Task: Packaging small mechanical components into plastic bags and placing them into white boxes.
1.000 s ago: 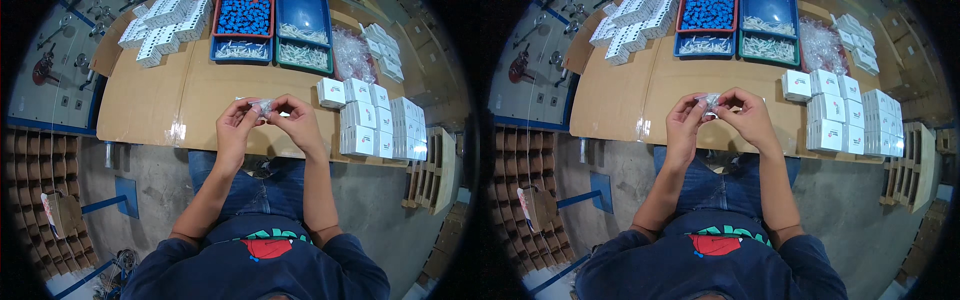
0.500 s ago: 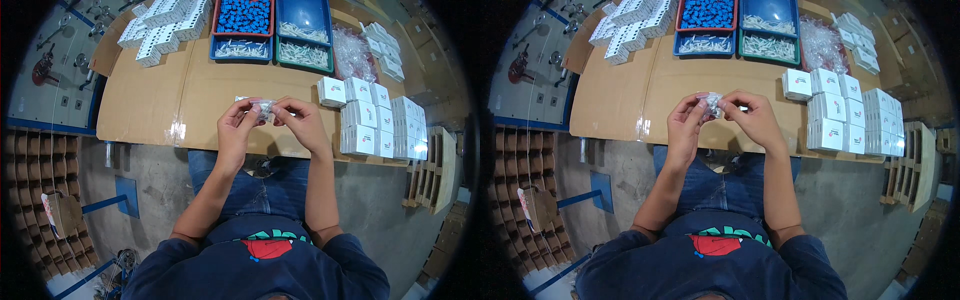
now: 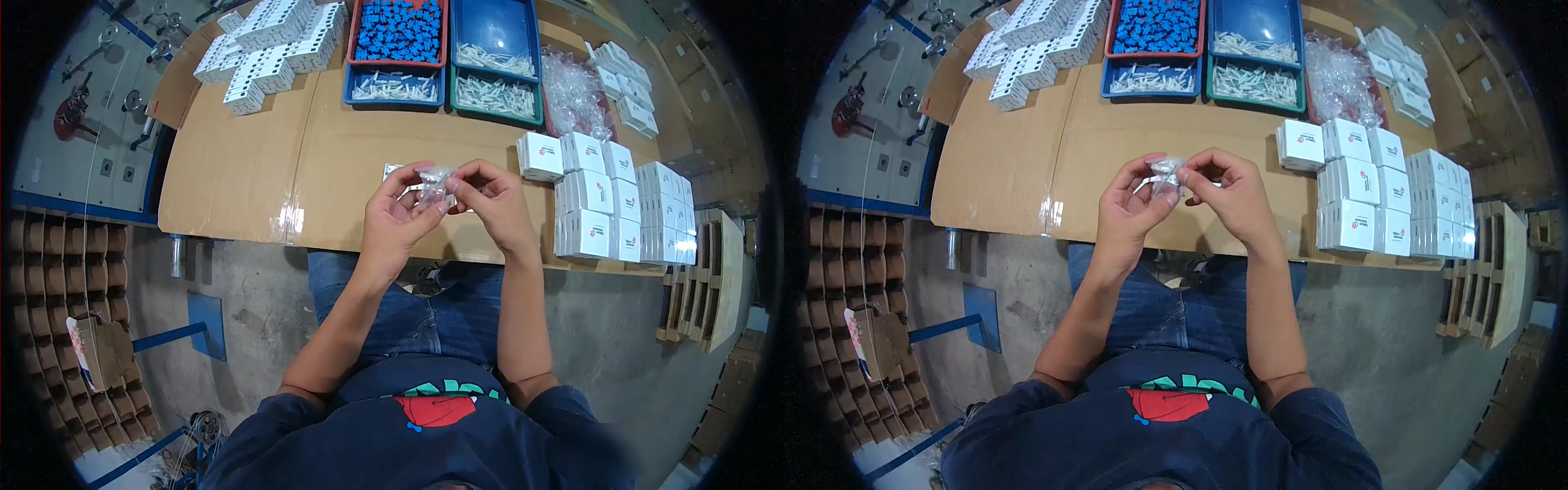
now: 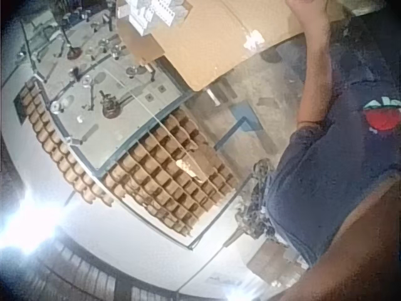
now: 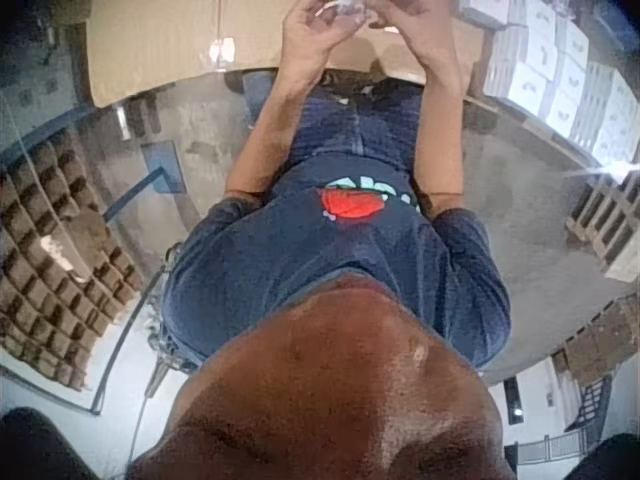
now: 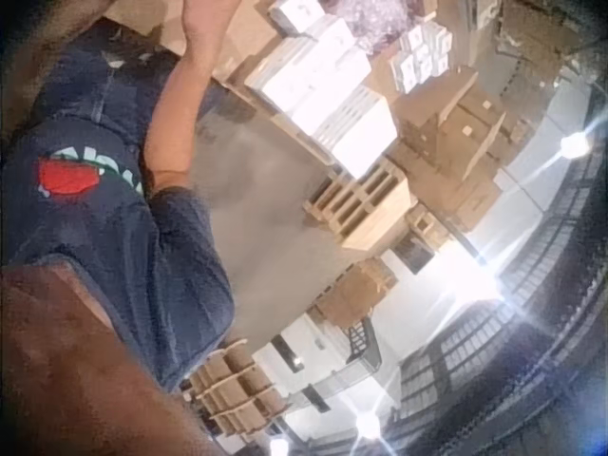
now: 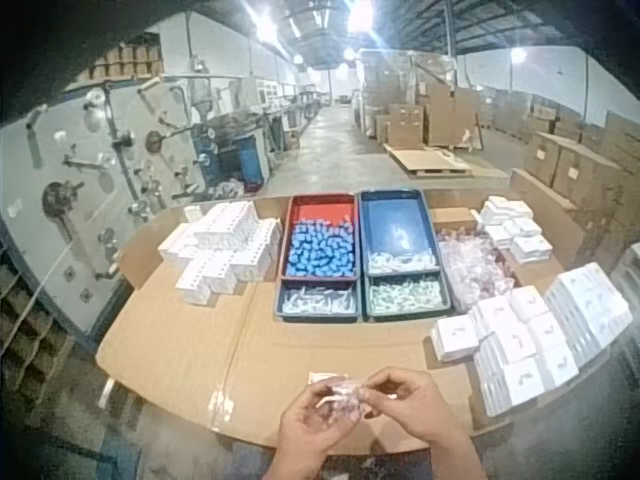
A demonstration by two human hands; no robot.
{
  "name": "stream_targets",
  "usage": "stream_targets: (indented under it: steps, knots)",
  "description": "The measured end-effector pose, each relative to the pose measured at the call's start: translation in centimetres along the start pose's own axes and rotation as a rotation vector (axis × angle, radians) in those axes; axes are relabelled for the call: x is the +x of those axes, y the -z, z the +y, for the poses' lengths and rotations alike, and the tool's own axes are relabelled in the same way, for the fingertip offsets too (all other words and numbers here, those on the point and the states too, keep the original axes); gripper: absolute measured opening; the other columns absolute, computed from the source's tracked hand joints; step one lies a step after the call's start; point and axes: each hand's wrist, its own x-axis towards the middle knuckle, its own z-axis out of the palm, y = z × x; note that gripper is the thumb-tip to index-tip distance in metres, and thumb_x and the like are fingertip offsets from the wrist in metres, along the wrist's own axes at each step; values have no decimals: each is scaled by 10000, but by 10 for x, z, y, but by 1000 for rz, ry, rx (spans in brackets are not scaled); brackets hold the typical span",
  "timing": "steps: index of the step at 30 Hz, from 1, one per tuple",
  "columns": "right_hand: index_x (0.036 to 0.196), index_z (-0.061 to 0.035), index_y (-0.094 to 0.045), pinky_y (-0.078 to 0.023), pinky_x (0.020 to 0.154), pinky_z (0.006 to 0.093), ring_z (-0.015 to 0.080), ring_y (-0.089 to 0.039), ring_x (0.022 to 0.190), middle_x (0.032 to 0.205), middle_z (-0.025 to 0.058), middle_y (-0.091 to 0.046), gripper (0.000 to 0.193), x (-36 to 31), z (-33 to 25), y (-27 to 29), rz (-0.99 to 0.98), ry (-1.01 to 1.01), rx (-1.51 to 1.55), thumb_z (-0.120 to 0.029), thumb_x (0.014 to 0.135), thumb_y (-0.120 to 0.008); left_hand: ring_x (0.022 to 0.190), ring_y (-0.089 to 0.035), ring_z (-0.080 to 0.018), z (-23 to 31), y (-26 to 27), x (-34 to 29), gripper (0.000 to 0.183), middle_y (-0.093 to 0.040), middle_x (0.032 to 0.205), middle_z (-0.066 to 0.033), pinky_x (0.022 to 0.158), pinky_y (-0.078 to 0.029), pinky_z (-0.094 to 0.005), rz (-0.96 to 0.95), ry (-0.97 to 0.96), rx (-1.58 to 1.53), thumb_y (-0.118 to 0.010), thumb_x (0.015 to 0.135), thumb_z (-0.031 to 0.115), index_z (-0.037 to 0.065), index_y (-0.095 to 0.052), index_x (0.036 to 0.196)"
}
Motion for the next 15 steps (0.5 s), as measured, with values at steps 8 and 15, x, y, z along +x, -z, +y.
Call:
stream_targets:
  steps: [8,15]
  knots:
    - [1163,8,-683,-558,682,243,76,-636,818,953,35,-683,241,-2,-9,-4,11,36,16,-73,939,-714,1086,-611,-139,1,-1,4,551,-562,1237,-107,942,-525,-266,49,-16,61,-670,876,-107,-8,-498,1391]
    - [1189,-14,-708,-568,688,248,83,-638,876,1022,28,-693,250,-1,-6,-3,-43,34,-97,-97,954,-705,1068,-605,-135,-1,-4,3,576,-550,1233,-102,920,-518,-255,60,-59,94,-633,870,-121,3,-475,1410]
